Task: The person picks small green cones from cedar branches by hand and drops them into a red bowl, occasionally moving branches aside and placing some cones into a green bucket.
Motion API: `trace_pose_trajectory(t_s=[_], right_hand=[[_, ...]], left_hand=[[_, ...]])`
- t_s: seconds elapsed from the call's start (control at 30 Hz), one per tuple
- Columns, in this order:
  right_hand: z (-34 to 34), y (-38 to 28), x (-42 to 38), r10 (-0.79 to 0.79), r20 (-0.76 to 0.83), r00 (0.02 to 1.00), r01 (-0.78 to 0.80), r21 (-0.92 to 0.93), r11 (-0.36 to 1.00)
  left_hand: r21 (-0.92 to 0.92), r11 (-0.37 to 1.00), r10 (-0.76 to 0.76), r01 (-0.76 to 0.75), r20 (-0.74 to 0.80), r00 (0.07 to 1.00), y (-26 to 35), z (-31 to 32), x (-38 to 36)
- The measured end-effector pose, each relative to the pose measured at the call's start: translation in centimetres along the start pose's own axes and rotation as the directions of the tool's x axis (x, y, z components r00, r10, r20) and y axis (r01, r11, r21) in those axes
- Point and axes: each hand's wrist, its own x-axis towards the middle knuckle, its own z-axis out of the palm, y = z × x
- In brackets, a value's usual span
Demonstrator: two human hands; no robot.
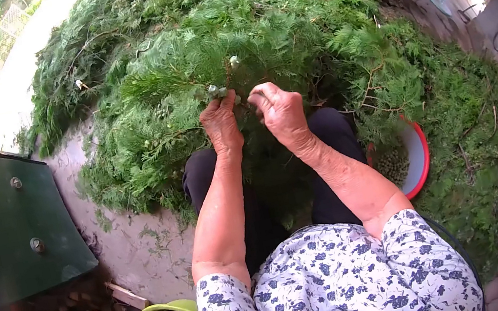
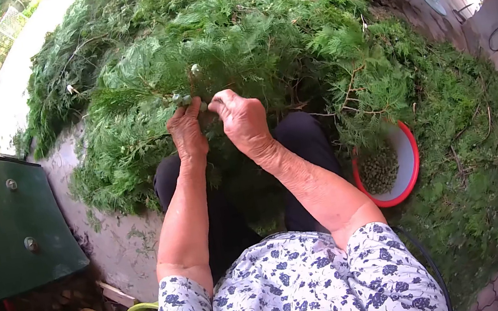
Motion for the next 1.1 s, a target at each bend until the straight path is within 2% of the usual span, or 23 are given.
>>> trace_pose_trajectory(t_s=[0.07, 0.1, 0.13, 0.2, 0.23, 0.27, 0.3, 0.33, 0.37, 0.4, 0.47, 0.5, 0.6, 0.63, 0.67, 0.73, 0.8, 0.9, 0.97, 1.0, 1.07, 1.1], right_hand=[[-1.1, 0.5, 0.3, 0.083, 0.081, 0.993, -0.077, -0.077, 0.994], [-0.7, 3.0, 0.3, -0.233, 0.046, 0.971, 0.237, -0.125, 0.963], [-0.7, 3.0, 0.2, -0.230, 0.053, 0.972, 0.235, -0.129, 0.963], [-1.3, 2.7, -0.5, -0.236, 0.090, 0.968, 0.251, -0.253, 0.934], [-2.1, 1.2, -0.4, 0.140, 0.273, 0.952, -0.030, -0.371, 0.928], [-1.9, 1.8, -0.5, 0.141, 0.273, 0.952, -0.030, -0.373, 0.927], [-1.4, 2.8, -0.7, -0.071, 0.176, 0.982, 0.126, -0.328, 0.936], [-1.1, 2.8, -0.6, -0.277, 0.068, 0.958, 0.285, -0.299, 0.911], [-0.5, 2.8, -0.3, -0.349, -0.041, 0.936, 0.329, -0.244, 0.912], [-0.2, 2.7, -0.3, -0.347, -0.039, 0.937, 0.328, -0.245, 0.912], [0.2, 2.1, -0.3, -0.123, -0.051, 0.991, 0.121, -0.032, 0.992], [0.0, 2.0, -0.1, -0.083, -0.005, 0.997, 0.082, -0.066, 0.994], [0.3, 2.3, 0.4, -0.063, -0.010, 0.998, 0.062, -0.053, 0.997], [0.3, 2.0, 0.3, 0.103, 0.035, 0.994, -0.107, 0.156, 0.982], [0.4, 2.2, 0.2, 0.103, 0.039, 0.994, -0.107, 0.153, 0.982], [0.6, 2.7, 0.0, 0.194, 0.077, 0.978, -0.208, 0.407, 0.889], [0.1, 2.7, 0.0, 0.223, 0.117, 0.968, -0.252, 0.405, 0.879], [0.1, 3.1, 0.1, 0.216, 0.067, 0.974, -0.221, 0.482, 0.848], [-0.2, 2.4, 0.1, 0.336, 0.096, 0.937, -0.343, 0.437, 0.832], [-0.4, 2.1, 0.0, 0.336, 0.098, 0.937, -0.344, 0.436, 0.832], [-0.7, 1.5, 0.0, 0.308, 0.098, 0.946, -0.324, 0.255, 0.911], [-0.5, 1.5, -0.1, 0.308, 0.100, 0.946, -0.323, 0.255, 0.911]], left_hand=[[-0.002, 1.000, -0.009, 0.009, -0.021, 1.000, -0.3, -0.4, 0.2], [-0.008, 1.000, -0.022, 0.022, -0.025, 0.999, -0.1, -0.3, 0.2], [-0.014, 0.999, -0.038, 0.037, -0.025, 0.999, 0.0, -0.2, 0.2], [-0.017, 0.999, -0.046, 0.046, -0.019, 0.999, -0.3, -0.6, 0.7], [-0.013, 0.999, -0.048, 0.048, -0.014, 0.999, -0.3, -0.7, 0.8], [-0.015, 0.999, -0.050, 0.049, -0.014, 0.999, -0.3, -0.6, 0.9], [-0.035, 0.998, -0.044, 0.044, -0.006, 0.999, -0.3, -0.6, 1.0], [-0.055, 0.998, -0.039, 0.039, 0.000, 0.999, -0.3, -0.6, 1.0], [-0.057, 0.998, -0.041, 0.041, -0.002, 0.999, -0.4, -0.7, 1.1], [-0.060, 0.997, -0.038, 0.038, -0.003, 0.999, -0.4, -0.6, 1.1], [-0.068, 0.997, -0.037, 0.037, -0.003, 0.999, -0.4, -0.4, 1.1], [-0.055, 0.997, -0.046, 0.046, -0.007, 0.999, -0.3, -0.4, 1.1], [-0.035, 0.998, -0.049, 0.049, -0.014, 0.999, 0.0, -0.3, 1.0], [-0.025, 0.999, -0.044, 0.043, -0.011, 0.999, 0.1, -0.3, 1.0], [-0.029, 0.999, -0.046, 0.045, -0.013, 0.999, 0.3, -0.2, 0.9], [-0.059, 0.996, -0.063, 0.064, 0.013, 0.998, 0.5, -0.1, 0.8], [-0.062, 0.995, -0.079, 0.079, 0.010, 0.997, 0.1, -0.2, 1.0], [-0.058, 0.993, -0.098, 0.098, 0.005, 0.995, 0.0, -0.3, 1.2], [-0.051, 0.993, -0.106, 0.106, 0.002, 0.994, -0.2, -0.5, 1.3], [-0.033, 0.995, -0.095, 0.096, 0.020, 0.995, -0.3, -0.6, 1.4], [-0.015, 0.996, -0.083, 0.084, 0.036, 0.996, -0.4, -0.7, 1.5], [-0.018, 0.996, -0.083, 0.083, 0.040, 0.996, -0.5, -0.7, 1.5]])
